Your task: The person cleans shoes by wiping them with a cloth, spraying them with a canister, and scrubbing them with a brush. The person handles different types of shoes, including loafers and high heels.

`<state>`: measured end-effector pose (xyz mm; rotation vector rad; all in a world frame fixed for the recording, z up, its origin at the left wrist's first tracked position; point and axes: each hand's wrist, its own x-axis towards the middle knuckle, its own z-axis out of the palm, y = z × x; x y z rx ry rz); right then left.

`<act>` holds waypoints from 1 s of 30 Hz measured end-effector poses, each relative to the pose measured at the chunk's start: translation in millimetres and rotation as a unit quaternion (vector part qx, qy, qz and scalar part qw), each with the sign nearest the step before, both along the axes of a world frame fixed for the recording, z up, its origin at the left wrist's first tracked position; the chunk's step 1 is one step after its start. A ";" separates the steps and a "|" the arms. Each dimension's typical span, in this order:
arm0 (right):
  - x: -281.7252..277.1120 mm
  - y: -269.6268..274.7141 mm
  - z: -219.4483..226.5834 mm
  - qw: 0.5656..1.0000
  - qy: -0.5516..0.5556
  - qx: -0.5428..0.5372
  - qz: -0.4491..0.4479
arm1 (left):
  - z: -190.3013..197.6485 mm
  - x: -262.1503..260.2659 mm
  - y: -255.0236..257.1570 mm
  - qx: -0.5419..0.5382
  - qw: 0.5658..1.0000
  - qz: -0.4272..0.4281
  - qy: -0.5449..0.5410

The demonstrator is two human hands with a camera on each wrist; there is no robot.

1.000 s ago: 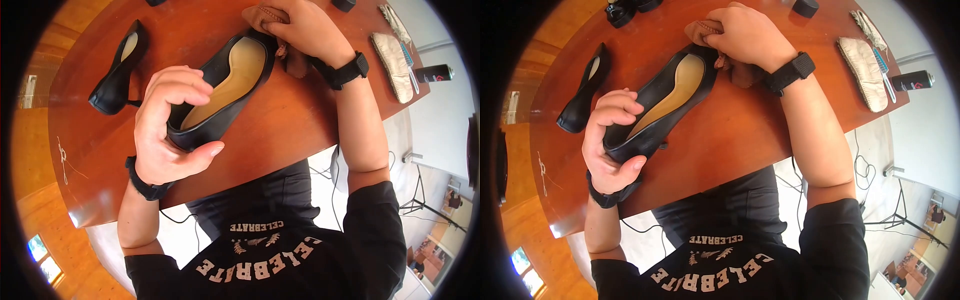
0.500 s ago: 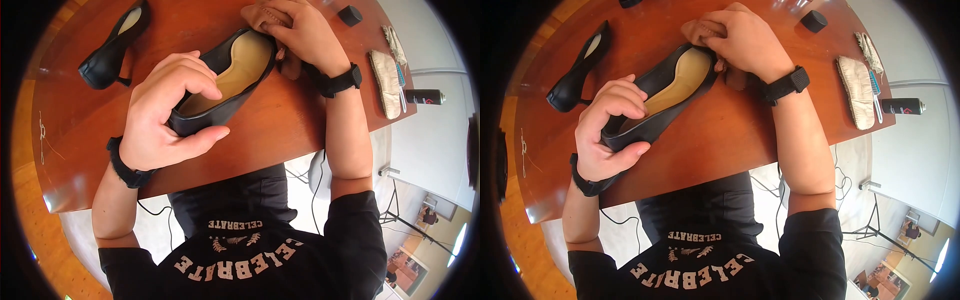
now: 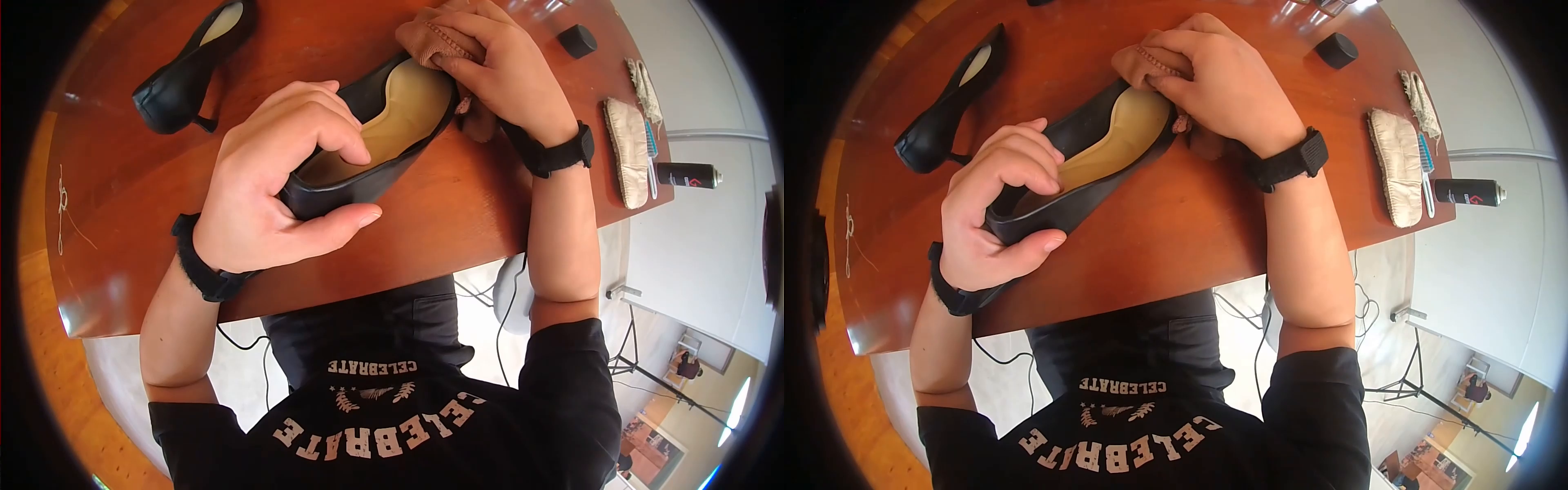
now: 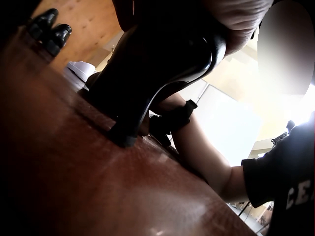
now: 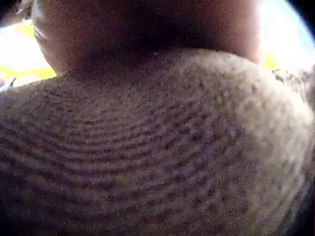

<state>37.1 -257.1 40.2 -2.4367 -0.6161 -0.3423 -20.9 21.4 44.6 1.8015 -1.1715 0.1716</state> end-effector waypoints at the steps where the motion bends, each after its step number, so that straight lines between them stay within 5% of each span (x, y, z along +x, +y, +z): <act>1: -2.1 2.2 2.7 1.000 0.015 0.003 0.004 | -0.4 0.6 0.0 -0.001 1.000 -0.001 0.004; 5: 6.9 -5.4 -3.7 1.000 -0.013 -0.007 0.000 | -1.8 4.2 4.9 -0.009 1.000 -0.003 0.019; 10: 15.1 -21.2 -3.9 0.994 0.035 -0.021 -0.098 | -11.4 2.1 3.2 -0.153 0.967 0.096 0.181; 12: 16.4 -24.0 -2.5 0.992 0.061 -0.012 -0.106 | -10.8 7.1 4.1 -0.138 0.968 0.151 0.147; 18: 21.7 -29.0 -5.8 0.990 0.068 -0.009 -0.122 | -10.3 9.5 10.4 -0.104 0.929 0.185 0.302; 23: 18.9 -28.4 -0.9 0.990 0.049 -0.002 -0.133 | -5.0 14.6 20.1 -0.060 0.917 0.108 0.379; 27: 18.2 -18.4 -1.8 0.998 0.046 0.012 -0.048 | -4.1 19.7 27.4 -0.026 0.896 0.052 0.441; 30: 17.9 -10.0 -5.0 0.998 -0.011 0.056 0.032 | -11.2 19.6 24.0 -0.055 0.921 0.045 0.383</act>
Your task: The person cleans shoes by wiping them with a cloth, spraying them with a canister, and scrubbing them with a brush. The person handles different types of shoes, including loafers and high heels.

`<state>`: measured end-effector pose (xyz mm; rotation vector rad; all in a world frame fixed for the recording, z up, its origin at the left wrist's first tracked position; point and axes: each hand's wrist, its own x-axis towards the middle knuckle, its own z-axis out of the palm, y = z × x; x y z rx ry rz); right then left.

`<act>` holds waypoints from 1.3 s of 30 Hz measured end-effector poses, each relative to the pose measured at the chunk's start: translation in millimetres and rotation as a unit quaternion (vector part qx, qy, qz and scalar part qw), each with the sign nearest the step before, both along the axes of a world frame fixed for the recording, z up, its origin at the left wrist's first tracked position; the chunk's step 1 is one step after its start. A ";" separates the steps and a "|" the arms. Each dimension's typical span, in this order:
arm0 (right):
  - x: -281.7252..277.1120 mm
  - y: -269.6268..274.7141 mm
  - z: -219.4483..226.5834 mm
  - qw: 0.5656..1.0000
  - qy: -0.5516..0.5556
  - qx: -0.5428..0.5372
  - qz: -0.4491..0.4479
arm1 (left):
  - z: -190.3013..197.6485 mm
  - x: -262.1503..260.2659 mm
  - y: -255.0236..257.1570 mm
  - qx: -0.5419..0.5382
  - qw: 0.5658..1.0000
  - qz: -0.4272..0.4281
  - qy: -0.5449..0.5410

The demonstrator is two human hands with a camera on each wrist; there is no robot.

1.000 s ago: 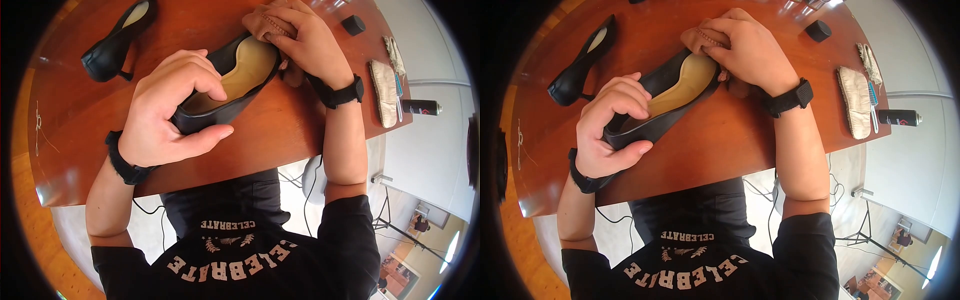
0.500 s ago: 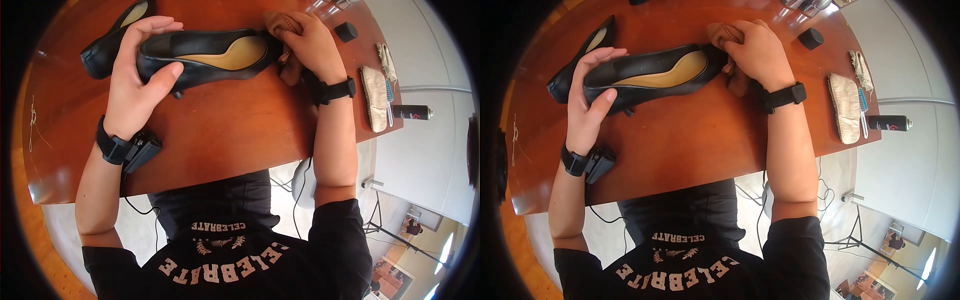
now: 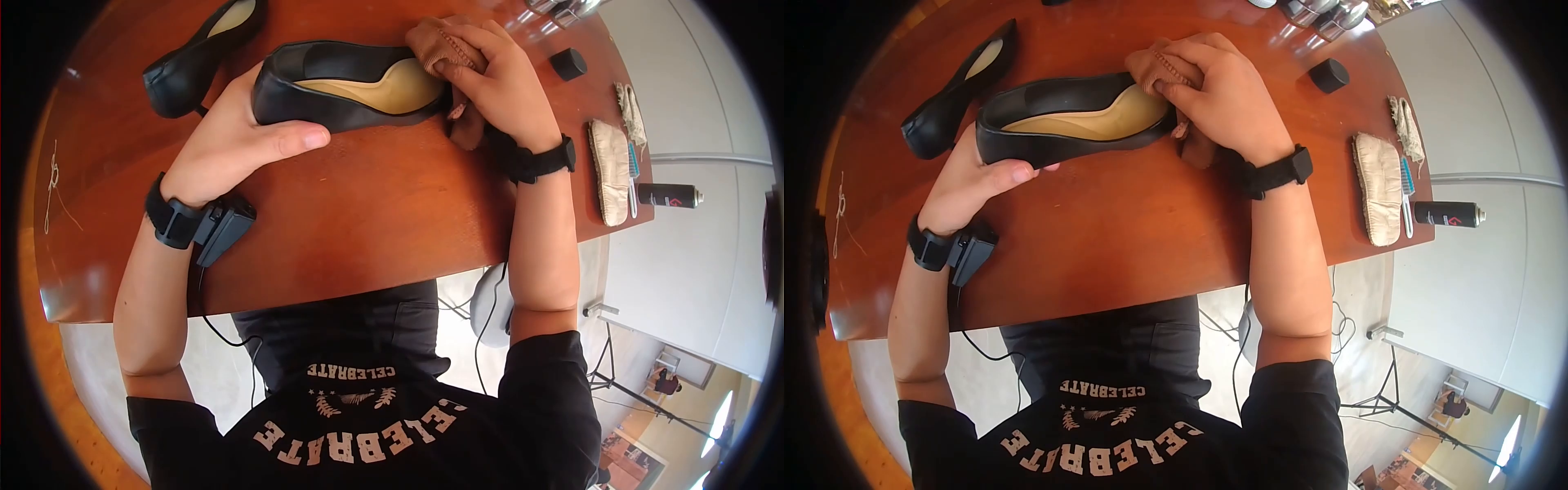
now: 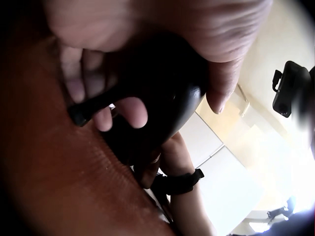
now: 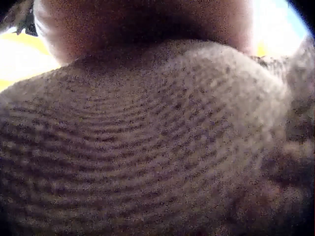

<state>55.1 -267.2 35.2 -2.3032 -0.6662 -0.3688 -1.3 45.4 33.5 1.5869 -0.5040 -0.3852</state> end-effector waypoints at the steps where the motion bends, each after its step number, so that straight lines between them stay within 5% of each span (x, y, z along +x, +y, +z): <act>1: -0.5 0.6 -0.2 1.000 0.008 0.007 -0.001 | 2.0 -1.2 -1.0 -0.002 1.000 0.009 -0.008; 7: 3.4 -14.8 0.8 0.989 0.099 -0.025 -0.110 | 10.7 -18.7 -15.0 -0.008 0.989 0.049 -0.139; 10: -0.7 -11.1 3.9 0.993 0.074 0.018 -0.087 | 24.2 -24.0 -15.4 0.146 0.963 0.017 -0.224; 12: -7.4 -3.4 7.5 0.996 0.050 0.057 -0.046 | 22.0 -22.8 -15.6 0.208 0.901 0.020 -0.379; 18: -20.7 6.3 20.3 0.997 0.030 0.070 0.006 | 22.9 -25.3 -21.0 0.261 0.856 -0.003 -0.447; 22: -8.0 -13.0 16.0 0.993 0.047 -0.035 -0.102 | 24.8 -28.6 -25.2 0.276 0.831 -0.002 -0.483; 25: -19.9 3.2 20.6 0.998 0.045 0.049 -0.019 | 26.1 -29.9 -25.0 0.282 0.826 -0.007 -0.488; 30: -32.4 23.1 28.6 0.987 -0.087 -0.037 0.129 | 26.2 -32.3 -26.6 0.294 0.819 -0.013 -0.492; 33: -30.7 14.3 28.1 0.991 0.093 0.090 -0.017 | 26.6 -31.8 -29.0 0.289 0.821 -0.006 -0.493; 36: -10.6 -17.5 19.1 0.990 0.051 -0.032 -0.127 | 26.5 -31.9 -28.6 0.279 0.827 0.002 -0.488; 39: -11.0 -17.6 18.1 0.992 0.060 0.034 -0.110 | 25.8 -30.1 -29.2 0.272 0.826 0.001 -0.493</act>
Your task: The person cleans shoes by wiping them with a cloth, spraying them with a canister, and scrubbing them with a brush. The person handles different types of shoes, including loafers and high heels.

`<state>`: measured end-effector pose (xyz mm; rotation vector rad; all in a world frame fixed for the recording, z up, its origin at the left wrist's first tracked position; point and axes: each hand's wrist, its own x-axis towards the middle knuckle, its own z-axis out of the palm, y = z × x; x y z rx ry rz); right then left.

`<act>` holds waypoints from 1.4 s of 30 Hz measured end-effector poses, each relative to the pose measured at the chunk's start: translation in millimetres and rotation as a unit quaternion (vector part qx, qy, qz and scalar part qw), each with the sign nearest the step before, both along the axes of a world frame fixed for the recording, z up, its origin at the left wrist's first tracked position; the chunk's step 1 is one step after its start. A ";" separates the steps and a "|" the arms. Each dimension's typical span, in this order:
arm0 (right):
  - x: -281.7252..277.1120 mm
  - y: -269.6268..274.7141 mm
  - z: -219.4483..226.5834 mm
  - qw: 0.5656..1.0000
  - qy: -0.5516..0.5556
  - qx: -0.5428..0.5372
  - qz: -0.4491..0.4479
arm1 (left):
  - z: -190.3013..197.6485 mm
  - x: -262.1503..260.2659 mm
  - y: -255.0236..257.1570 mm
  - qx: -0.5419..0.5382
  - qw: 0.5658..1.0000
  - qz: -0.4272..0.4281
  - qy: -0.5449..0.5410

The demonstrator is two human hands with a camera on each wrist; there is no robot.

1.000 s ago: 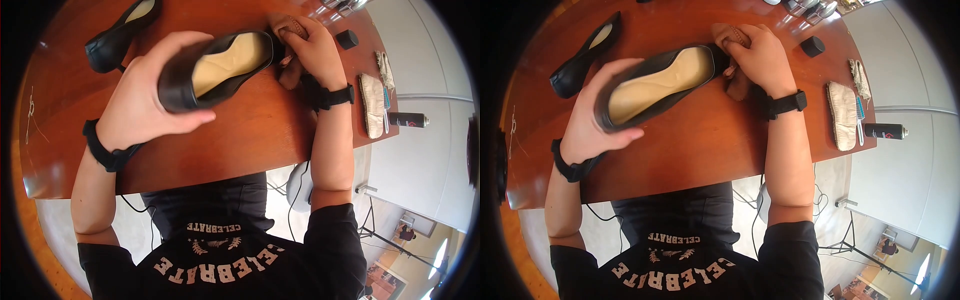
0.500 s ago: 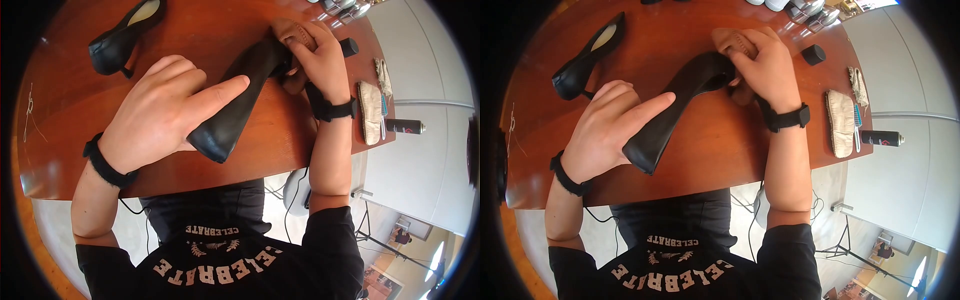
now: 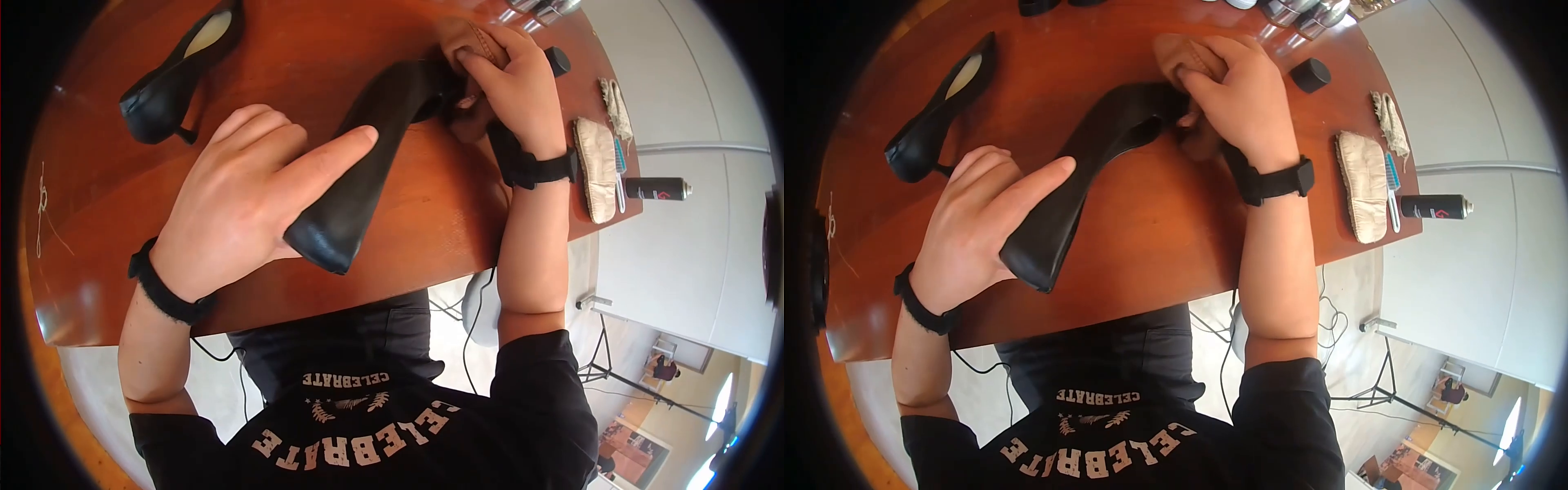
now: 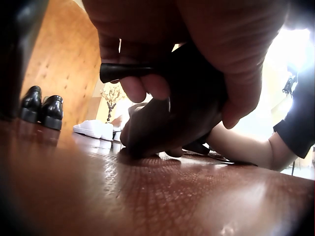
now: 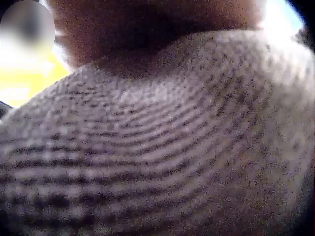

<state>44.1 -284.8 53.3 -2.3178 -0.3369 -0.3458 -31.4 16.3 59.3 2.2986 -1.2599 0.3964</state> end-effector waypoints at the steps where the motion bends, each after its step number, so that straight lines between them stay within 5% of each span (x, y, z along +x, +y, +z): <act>1: 0.6 0.8 0.2 1.000 -0.023 -0.004 0.018 | -0.4 0.8 0.5 -0.005 1.000 -0.002 0.003; 5: -15.8 18.6 12.9 0.982 -0.058 0.009 0.181 | -4.1 2.3 1.5 -0.045 0.998 0.002 0.036; 10: -3.5 12.5 -1.1 0.998 -0.013 0.002 0.058 | -4.2 1.8 1.5 -0.041 0.999 0.002 0.032; 16: -12.6 29.0 13.4 0.958 -0.179 -0.094 0.206 | -1.6 1.1 1.9 -0.018 1.000 -0.003 0.016; 19: -28.1 46.4 21.7 0.942 -0.155 -0.072 0.288 | -0.9 0.2 0.4 -0.001 1.000 -0.003 0.005; 23: -24.3 43.8 22.6 0.953 -0.145 -0.057 0.261 | -0.5 -1.3 -1.6 0.006 1.000 -0.005 -0.008; 27: -21.1 31.3 9.9 0.995 -0.078 -0.003 0.067 | -2.0 -2.2 -2.0 -0.003 1.000 0.001 -0.005; 35: -19.8 40.3 9.4 0.963 -0.151 -0.060 0.215 | -2.0 0.7 -0.5 -0.014 1.000 -0.003 0.012; 38: -13.5 31.6 -0.1 0.993 -0.059 -0.003 0.098 | -5.0 3.6 3.4 -0.039 0.998 -0.005 0.049; 42: -3.6 18.3 -4.6 0.998 -0.024 -0.057 0.006 | -6.3 6.2 6.7 -0.065 0.994 0.008 0.087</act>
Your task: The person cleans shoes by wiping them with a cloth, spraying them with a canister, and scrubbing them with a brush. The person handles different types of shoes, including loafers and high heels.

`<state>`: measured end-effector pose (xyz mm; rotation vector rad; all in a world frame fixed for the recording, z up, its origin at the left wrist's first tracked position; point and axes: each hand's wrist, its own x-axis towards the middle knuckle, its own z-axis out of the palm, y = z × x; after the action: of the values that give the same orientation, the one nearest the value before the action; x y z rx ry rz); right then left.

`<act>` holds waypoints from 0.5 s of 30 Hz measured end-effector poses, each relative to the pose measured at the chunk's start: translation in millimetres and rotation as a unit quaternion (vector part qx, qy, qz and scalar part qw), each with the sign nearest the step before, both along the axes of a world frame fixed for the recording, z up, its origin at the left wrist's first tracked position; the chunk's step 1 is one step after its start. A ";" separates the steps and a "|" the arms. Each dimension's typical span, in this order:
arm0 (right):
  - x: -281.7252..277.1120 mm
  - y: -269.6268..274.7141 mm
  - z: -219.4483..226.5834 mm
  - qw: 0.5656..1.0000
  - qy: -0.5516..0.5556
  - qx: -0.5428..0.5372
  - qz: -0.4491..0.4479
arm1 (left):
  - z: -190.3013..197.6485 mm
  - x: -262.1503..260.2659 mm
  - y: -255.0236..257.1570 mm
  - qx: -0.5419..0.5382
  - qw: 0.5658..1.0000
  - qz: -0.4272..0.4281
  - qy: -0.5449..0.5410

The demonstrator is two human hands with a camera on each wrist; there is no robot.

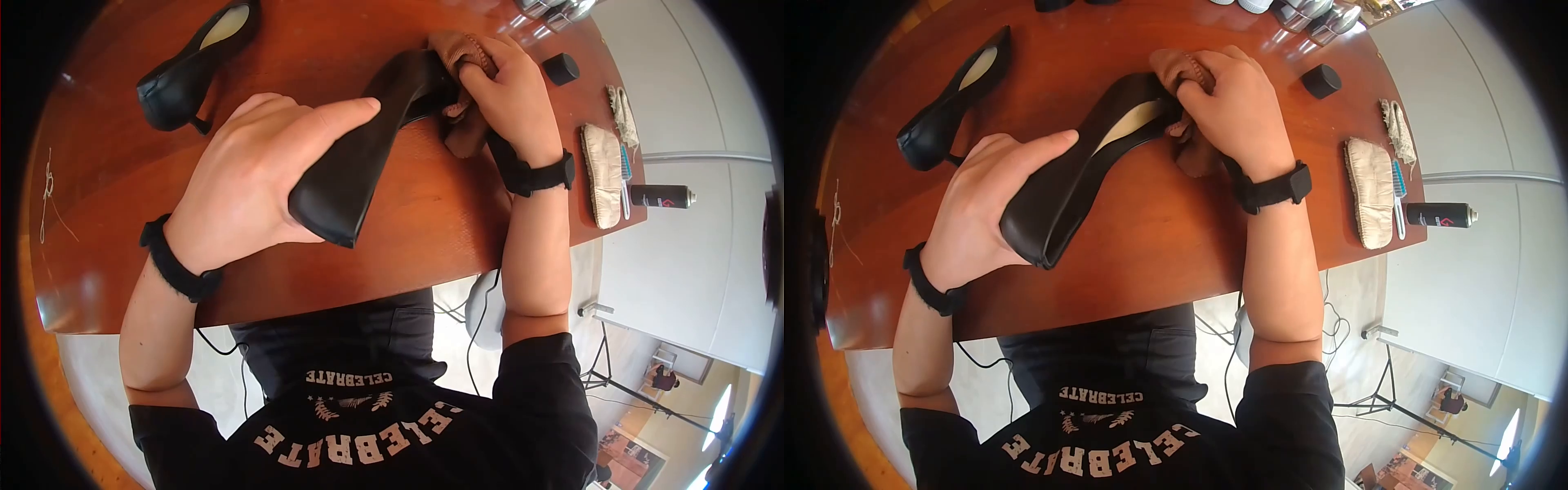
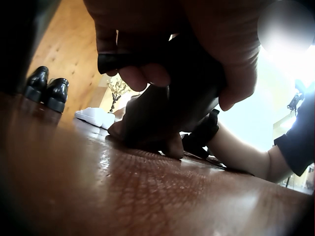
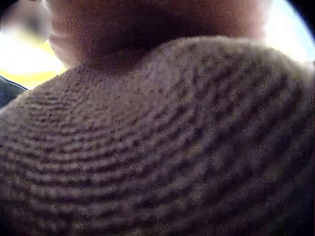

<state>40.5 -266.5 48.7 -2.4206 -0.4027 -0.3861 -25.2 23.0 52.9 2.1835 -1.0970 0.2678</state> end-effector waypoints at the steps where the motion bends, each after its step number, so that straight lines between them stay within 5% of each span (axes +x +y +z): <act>1: 0.4 -1.3 0.9 0.999 0.000 -0.026 -0.022 | 0.5 0.2 0.7 0.000 1.000 0.007 0.009; 9: 9.9 -11.7 -11.5 0.997 0.004 -0.076 -0.030 | -3.1 6.2 5.5 -0.127 0.966 0.047 0.221; 15: 9.4 -11.9 -14.0 0.994 0.001 -0.103 -0.021 | -8.8 10.2 1.7 -0.221 0.949 0.052 0.219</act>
<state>49.9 -278.4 34.7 -2.6333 -0.4100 -0.3765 -15.0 24.7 44.1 1.7802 -0.6037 0.0581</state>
